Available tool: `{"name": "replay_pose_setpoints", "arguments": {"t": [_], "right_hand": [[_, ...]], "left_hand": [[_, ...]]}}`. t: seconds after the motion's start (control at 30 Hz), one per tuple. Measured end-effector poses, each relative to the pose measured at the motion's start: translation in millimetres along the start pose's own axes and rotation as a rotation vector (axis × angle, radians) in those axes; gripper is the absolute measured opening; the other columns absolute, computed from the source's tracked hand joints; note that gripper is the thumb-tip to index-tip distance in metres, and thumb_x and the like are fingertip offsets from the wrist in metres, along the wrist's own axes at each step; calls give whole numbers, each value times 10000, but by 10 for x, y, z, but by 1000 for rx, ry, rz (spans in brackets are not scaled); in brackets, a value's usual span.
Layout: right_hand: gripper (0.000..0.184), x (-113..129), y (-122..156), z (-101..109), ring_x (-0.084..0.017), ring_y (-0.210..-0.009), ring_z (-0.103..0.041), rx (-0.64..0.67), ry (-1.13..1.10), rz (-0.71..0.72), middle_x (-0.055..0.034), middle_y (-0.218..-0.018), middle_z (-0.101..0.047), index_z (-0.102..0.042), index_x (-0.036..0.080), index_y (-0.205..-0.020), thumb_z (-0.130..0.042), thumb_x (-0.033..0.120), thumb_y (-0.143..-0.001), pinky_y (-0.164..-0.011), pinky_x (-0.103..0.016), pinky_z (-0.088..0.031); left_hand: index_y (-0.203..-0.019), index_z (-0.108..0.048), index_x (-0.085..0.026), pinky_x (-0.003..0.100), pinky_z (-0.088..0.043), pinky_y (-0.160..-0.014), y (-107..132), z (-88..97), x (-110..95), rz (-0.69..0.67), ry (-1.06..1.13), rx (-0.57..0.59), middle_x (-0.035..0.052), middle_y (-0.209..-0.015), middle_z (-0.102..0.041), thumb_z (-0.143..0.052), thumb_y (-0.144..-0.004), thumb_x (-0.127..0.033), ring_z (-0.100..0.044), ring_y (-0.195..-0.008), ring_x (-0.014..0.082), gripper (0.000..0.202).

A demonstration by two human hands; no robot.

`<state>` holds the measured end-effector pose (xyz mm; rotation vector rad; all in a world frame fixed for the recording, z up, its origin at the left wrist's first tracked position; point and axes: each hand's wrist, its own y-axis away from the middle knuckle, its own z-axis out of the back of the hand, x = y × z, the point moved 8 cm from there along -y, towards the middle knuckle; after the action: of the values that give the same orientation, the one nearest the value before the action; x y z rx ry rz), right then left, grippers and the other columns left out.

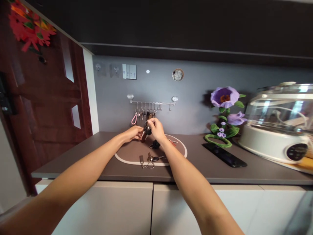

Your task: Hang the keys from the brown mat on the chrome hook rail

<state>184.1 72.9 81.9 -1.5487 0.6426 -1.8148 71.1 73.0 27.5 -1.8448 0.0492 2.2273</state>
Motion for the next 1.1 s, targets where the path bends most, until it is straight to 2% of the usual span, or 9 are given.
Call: {"name": "replay_pose_setpoints", "arguments": {"t": [0.13,0.3,0.57,0.8,1.1], "right_hand": [[298,-73,-7,-21,-88,-522,-440,-23,-121,-74,35,-587,-479,-486,176,-735,-540,467,-693,-535,-231,-372],[311,-176,-16,20,-86,-527,-453,-82,-211,-137,31,-584,-495,-502,169,-727,-576,464,-659,-550,-235,-382],[253,-246,-231,298,-77,-523,-433,-266,-203,-152,39,-584,-487,-509,168,-700,-565,412,-663,-538,-224,-357],[225,-251,-540,525,-81,-480,-412,-400,-133,-186,44,-525,-467,-473,177,-638,-559,383,-662,-512,-231,-355],[165,-434,-823,588,-105,-506,-483,-495,11,-234,5,-563,-545,-496,178,-657,-496,339,-694,-526,-234,-393]], "left_hand": [[-659,-465,-146,213,-359,-548,-14,92,-75,-130,-186,-148,-12,-578,-505,-402,-784,-209,-455,-513,81,153],[-765,-515,-156,230,-365,-619,40,120,-266,-386,-453,-290,5,-692,-548,-397,-803,-271,-488,-635,114,170],[-764,-550,-156,262,-366,-681,94,-33,-355,-590,-810,-280,37,-757,-585,-363,-820,-216,-512,-726,150,205],[-825,-562,-155,285,-379,-731,102,14,-381,-584,-863,-324,63,-833,-603,-345,-836,-220,-527,-797,171,227],[-813,-574,-169,288,-374,-751,102,13,-373,-534,-852,-275,74,-856,-606,-356,-833,-239,-527,-823,183,230]]}}
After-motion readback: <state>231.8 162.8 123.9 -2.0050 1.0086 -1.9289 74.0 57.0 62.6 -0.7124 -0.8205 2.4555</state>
